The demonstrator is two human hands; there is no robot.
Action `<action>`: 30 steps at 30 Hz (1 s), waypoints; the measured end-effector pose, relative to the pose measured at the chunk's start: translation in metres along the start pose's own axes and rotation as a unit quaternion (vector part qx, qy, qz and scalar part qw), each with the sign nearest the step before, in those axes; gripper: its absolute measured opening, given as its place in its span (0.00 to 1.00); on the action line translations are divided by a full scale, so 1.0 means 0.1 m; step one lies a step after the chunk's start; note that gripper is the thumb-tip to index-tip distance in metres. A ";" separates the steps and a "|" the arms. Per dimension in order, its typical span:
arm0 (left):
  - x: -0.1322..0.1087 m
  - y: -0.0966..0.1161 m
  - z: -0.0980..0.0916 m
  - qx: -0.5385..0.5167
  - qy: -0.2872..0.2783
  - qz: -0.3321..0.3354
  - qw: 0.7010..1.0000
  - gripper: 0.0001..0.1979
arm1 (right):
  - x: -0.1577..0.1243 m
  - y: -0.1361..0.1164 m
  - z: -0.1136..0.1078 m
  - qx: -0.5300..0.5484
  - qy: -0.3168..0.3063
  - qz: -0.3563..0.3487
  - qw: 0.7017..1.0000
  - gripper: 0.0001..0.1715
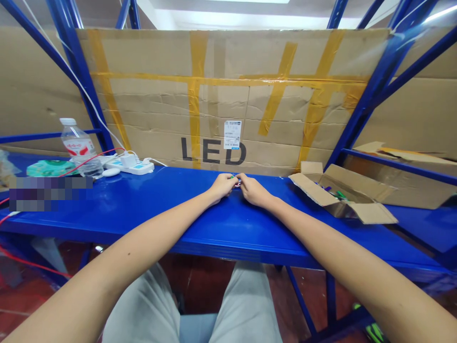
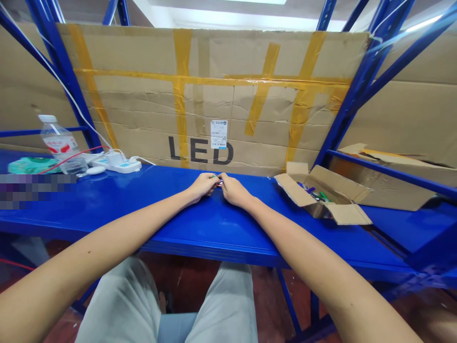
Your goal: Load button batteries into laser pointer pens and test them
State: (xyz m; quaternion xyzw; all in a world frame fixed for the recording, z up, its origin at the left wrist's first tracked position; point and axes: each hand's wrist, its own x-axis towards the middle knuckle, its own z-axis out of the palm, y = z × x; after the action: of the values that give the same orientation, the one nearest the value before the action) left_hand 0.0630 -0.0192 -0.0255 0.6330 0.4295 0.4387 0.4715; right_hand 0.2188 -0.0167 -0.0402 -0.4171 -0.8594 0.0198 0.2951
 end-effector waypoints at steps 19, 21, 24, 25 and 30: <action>0.04 0.00 -0.04 0.074 -0.047 0.037 0.995 0.12 | 0.06 0.12 0.06 0.132 0.069 0.096 0.984 0.12; 0.04 0.01 -0.04 0.075 -0.037 0.055 0.995 0.10 | 0.06 0.12 0.05 0.138 0.069 0.093 0.984 0.10; 0.03 0.03 -0.04 0.058 -0.027 0.061 0.996 0.08 | 0.04 0.09 0.03 0.141 0.074 0.092 0.983 0.09; 0.03 0.03 -0.04 0.053 -0.026 0.060 0.996 0.07 | 0.04 0.08 0.02 0.142 0.075 0.093 0.983 0.08; 0.05 0.01 -0.03 0.014 -0.014 0.055 0.998 0.05 | 0.03 0.04 0.00 0.127 0.071 0.099 0.984 0.10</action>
State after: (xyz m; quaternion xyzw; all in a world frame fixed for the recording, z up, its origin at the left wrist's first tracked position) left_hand 0.0612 -0.0143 -0.0234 0.6684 0.3932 0.4489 0.4440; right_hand 0.2201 -0.0112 -0.0400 -0.4596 -0.7811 0.1284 0.4027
